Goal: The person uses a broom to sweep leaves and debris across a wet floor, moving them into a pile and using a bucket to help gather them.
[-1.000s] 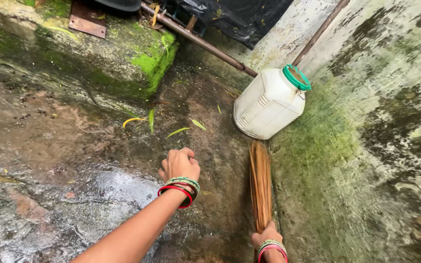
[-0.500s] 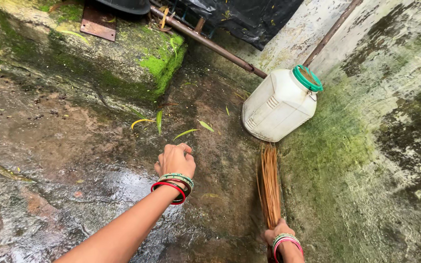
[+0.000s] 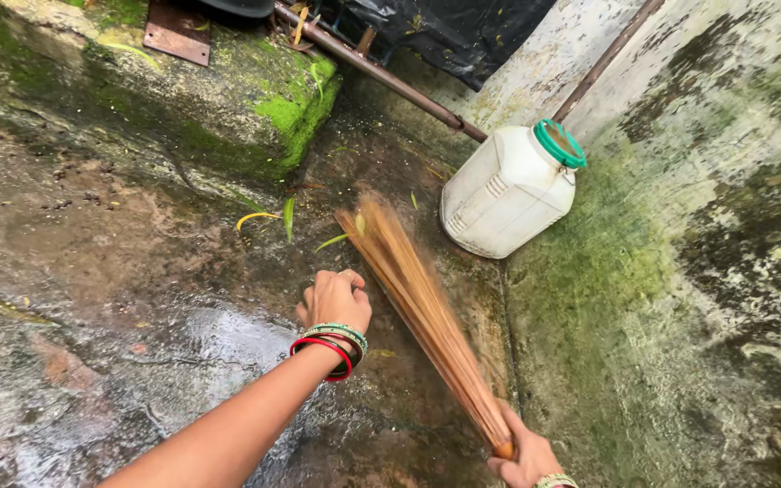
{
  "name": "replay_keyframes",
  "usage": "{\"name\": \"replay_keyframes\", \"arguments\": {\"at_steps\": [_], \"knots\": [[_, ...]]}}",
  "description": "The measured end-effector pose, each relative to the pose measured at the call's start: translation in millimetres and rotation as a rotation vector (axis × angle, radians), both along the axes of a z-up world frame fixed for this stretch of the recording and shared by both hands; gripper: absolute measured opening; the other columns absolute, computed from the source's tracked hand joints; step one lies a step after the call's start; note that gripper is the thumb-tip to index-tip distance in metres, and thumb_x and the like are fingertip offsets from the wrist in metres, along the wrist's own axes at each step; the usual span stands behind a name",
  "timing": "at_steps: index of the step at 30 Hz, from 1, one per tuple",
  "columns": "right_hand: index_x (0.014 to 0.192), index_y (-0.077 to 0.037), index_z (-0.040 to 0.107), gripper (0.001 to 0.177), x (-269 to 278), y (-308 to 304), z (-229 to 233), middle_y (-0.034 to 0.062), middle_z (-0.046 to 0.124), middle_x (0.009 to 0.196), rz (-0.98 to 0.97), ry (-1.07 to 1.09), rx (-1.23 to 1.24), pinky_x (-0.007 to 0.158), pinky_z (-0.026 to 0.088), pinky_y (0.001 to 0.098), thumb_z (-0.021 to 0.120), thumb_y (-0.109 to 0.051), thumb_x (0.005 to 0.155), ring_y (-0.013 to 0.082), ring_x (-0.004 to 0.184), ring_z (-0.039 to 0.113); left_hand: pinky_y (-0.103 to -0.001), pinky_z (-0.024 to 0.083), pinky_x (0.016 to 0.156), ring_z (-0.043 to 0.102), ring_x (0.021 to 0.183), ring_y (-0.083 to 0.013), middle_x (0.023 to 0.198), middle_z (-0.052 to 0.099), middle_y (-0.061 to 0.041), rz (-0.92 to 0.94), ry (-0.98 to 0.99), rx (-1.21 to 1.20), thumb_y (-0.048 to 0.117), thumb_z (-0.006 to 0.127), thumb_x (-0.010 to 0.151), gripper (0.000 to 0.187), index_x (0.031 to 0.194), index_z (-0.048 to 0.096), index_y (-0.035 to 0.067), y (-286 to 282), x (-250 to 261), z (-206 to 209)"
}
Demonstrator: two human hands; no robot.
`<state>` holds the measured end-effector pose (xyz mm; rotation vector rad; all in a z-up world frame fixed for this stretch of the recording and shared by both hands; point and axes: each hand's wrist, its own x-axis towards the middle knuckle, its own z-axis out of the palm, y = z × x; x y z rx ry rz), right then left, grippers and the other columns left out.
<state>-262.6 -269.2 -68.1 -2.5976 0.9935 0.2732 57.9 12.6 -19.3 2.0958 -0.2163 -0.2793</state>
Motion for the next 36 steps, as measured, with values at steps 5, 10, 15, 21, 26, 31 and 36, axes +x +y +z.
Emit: {"name": "replay_keyframes", "arguments": {"at_steps": [5,10,15,21,26,31,36], "knots": [[0.161,-0.031,0.026,0.111,-1,4,-1,0.0191,0.073,0.125,-0.301,0.175,-0.165,0.111,0.052,0.0421,0.080,-0.035,0.065,0.0379,0.123,0.068,-0.063,0.032,0.111,0.051,0.126,-0.0326,0.127,0.058,-0.004,-0.006,-0.012,0.006,0.022,0.068,0.089,0.016,0.104,0.072,0.023,4,0,0],[0.155,-0.022,0.035,0.092,19,-45,-43,0.0173,0.073,0.129,-0.576,0.395,-0.175,0.110,0.052,0.0438,0.079,-0.033,0.075,0.0348,0.124,0.069,-0.061,0.032,0.112,0.052,0.125,-0.0319,0.126,0.058,-0.004,0.039,-0.047,-0.012,0.022,0.069,0.087,0.019,0.105,0.072,0.023,13,12,-4],[0.141,-0.012,0.049,0.077,66,-41,-85,0.0210,0.069,0.127,-0.617,0.249,-0.165,0.103,0.056,0.0455,0.082,-0.035,0.075,0.0381,0.122,0.068,-0.063,0.028,0.113,0.051,0.126,-0.0306,0.127,0.058,-0.002,0.048,-0.046,0.002,0.020,0.069,0.086,0.018,0.104,0.072,0.023,25,28,-8],[0.152,-0.014,0.031,0.101,126,49,-56,0.0265,0.069,0.119,-0.045,0.227,-0.096,0.104,0.055,0.0426,0.083,-0.033,0.068,0.0419,0.116,0.066,-0.062,0.029,0.113,0.051,0.127,-0.0313,0.127,0.058,-0.003,0.090,-0.044,0.006,0.021,0.068,0.087,0.017,0.103,0.073,0.024,32,38,-11],[0.164,-0.027,0.016,0.112,120,51,-27,0.0270,0.071,0.118,-0.174,0.117,-0.066,0.103,0.055,0.0433,0.078,-0.035,0.070,0.0417,0.114,0.070,-0.062,0.029,0.113,0.051,0.128,-0.0306,0.127,0.058,-0.003,0.078,-0.047,0.009,0.021,0.068,0.086,0.018,0.103,0.074,0.025,34,35,-11],[0.152,-0.010,0.026,0.105,147,62,-107,0.0307,0.068,0.121,-0.173,0.185,-0.027,0.102,0.055,0.0445,0.085,-0.041,0.071,0.0447,0.116,0.067,-0.060,0.030,0.112,0.052,0.126,-0.0314,0.126,0.059,-0.003,0.082,-0.054,0.007,0.023,0.068,0.087,0.016,0.103,0.073,0.024,33,37,-8],[0.153,-0.025,0.030,0.104,125,28,-106,0.0206,0.072,0.123,-0.191,-0.097,0.062,0.103,0.054,0.0435,0.082,-0.037,0.063,0.0401,0.116,0.069,-0.060,0.031,0.111,0.053,0.126,-0.0309,0.126,0.059,-0.002,0.113,-0.070,-0.004,0.023,0.069,0.085,0.016,0.100,0.074,0.025,38,50,-9]]}}
